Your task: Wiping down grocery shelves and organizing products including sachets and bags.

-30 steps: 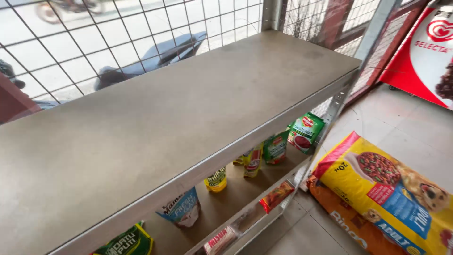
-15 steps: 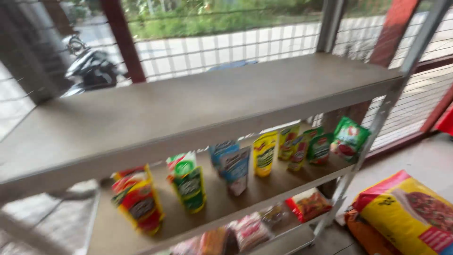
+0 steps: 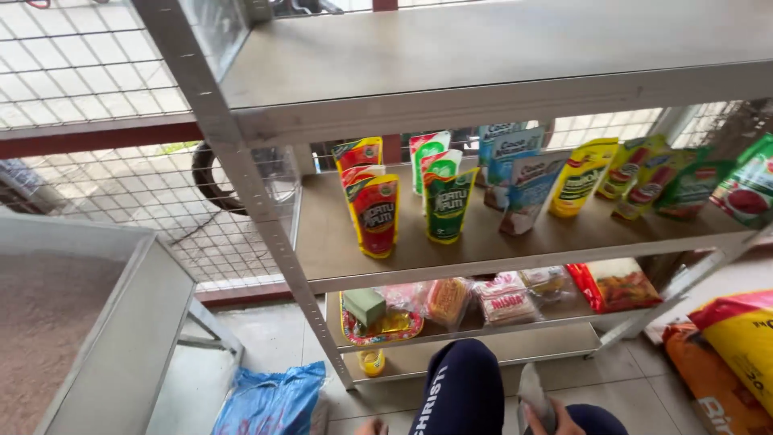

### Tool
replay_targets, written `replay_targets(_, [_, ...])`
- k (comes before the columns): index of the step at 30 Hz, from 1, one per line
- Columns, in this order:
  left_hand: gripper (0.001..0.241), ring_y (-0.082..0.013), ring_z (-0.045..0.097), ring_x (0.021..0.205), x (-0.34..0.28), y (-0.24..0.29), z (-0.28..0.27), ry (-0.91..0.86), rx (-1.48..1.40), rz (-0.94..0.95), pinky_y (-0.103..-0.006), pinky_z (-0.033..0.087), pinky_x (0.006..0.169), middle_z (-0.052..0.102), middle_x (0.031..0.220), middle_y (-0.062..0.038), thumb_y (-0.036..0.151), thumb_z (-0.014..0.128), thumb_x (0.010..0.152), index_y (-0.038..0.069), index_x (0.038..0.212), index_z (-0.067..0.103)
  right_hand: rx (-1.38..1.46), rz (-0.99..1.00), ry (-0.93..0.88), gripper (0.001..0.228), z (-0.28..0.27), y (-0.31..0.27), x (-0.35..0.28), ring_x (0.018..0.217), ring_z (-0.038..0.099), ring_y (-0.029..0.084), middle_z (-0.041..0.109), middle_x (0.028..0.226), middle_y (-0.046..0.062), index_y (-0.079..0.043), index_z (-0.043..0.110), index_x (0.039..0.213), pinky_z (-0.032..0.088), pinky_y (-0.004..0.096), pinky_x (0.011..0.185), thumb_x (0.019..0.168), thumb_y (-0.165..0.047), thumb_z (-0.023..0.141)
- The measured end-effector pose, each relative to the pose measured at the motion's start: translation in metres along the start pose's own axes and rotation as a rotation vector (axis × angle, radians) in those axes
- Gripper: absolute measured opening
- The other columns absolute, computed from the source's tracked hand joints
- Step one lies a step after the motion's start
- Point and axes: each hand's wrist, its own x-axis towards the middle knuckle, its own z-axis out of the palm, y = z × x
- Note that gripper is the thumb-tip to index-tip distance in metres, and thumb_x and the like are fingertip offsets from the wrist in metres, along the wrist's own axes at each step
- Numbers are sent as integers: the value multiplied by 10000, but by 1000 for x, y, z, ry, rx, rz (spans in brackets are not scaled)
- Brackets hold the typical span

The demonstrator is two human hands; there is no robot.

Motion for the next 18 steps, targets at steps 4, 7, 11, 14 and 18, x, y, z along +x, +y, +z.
replay_targets(4, [238,-331,742,839,-18,127,-122,230,-231,51,-438,581,760,756,878,-148,301,741,887,74,952,711,-327,-2,-323,689,-4,-6,4,1011,751,363,766,988,211,-164,654,1317,595,430,870,734,-464,868])
replay_targets(7, [400,-338,676,986,3,192,-175,415,-162,172,-441,538,866,686,1034,-161,295,770,861,70,1154,616,-262,24,-413,586,-8,15,15,1028,755,360,780,1001,206,-146,658,1307,598,429,867,813,-444,760])
replay_targets(11, [576,-415,569,1188,42,234,-209,608,-33,387,-495,494,978,560,1294,-214,251,807,794,100,1291,558,-288,-37,-399,581,7,57,23,1024,785,299,787,1064,147,-155,659,1320,601,371,910,845,-487,697])
replay_targets(14, [668,-455,514,1232,72,245,-209,603,155,401,-542,466,977,489,1367,-260,276,836,736,115,1316,547,-187,60,-334,586,5,59,21,1065,787,290,803,1066,153,-140,676,1319,580,369,962,834,-465,722])
replay_targets(18, [739,-427,485,1276,94,242,-203,345,377,202,-527,479,954,415,1414,-268,343,847,745,177,1379,506,-80,131,-340,604,0,57,26,1104,775,295,780,1110,166,-112,663,1325,558,374,990,817,-425,754])
